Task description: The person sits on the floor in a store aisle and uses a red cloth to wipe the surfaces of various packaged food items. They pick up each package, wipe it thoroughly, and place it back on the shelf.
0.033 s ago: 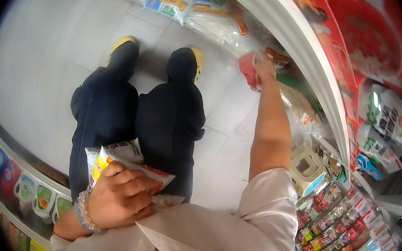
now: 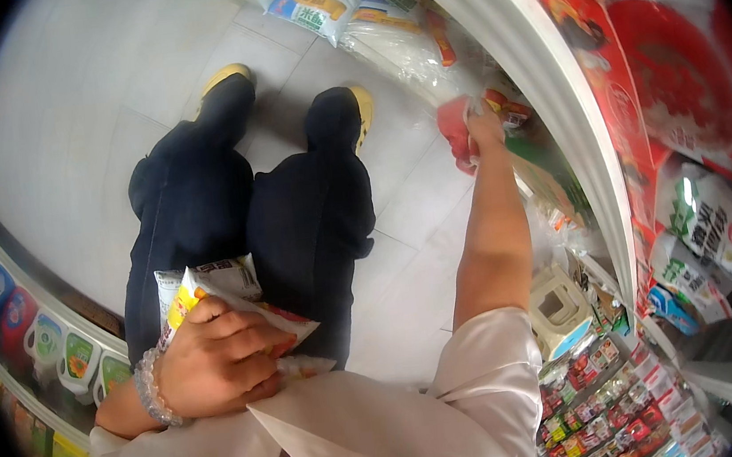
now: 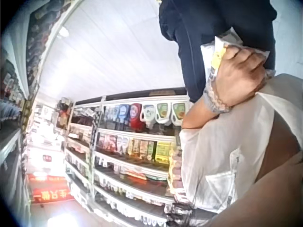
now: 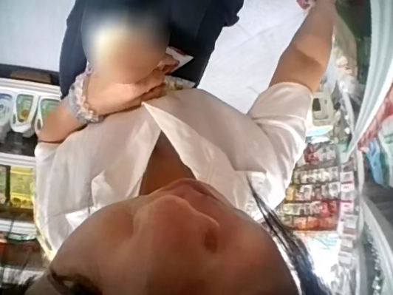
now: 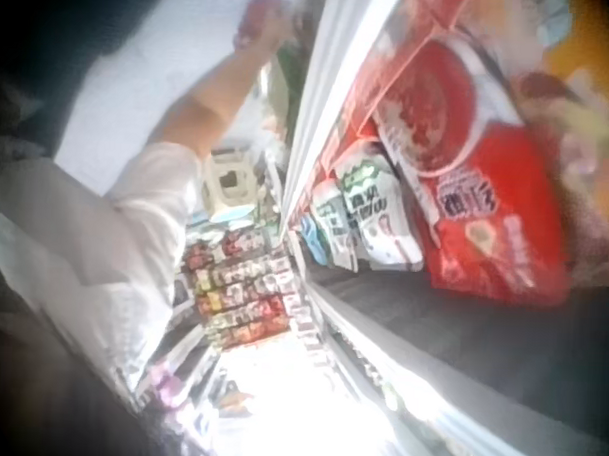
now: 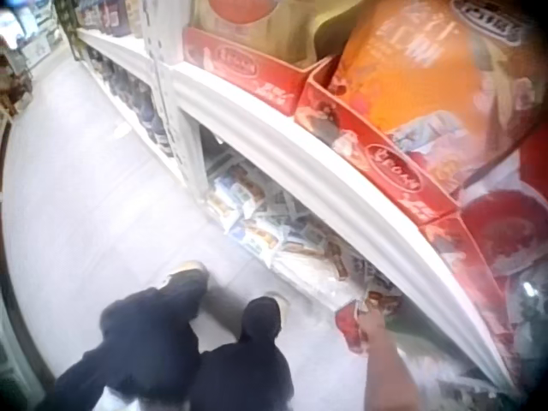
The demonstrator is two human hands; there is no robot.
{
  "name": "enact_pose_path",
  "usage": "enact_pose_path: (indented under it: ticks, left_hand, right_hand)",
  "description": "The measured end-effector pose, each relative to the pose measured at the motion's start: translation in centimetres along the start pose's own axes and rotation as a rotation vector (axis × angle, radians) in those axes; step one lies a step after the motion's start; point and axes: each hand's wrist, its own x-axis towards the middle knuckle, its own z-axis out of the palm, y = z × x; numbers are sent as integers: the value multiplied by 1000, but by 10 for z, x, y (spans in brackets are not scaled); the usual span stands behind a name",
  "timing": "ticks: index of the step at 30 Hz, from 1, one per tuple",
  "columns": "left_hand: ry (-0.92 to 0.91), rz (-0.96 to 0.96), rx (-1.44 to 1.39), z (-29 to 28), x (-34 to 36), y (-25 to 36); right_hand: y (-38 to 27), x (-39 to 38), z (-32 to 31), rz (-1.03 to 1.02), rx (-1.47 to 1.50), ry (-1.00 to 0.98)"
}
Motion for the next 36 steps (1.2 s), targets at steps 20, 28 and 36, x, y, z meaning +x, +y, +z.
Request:
enact_pose_path:
  ticks: [20, 28, 36]
  left_hand:
    - [-31, -38, -14, 0, 12, -1]
    - [-66, -48, 4, -2, 17, -1]
    - [21, 28, 125, 8, 4, 9]
  right_hand:
    - [42, 29, 32, 286, 153, 449]
    - [30, 43, 19, 479, 35, 247]
    - [31, -41, 11, 94, 1057, 492]
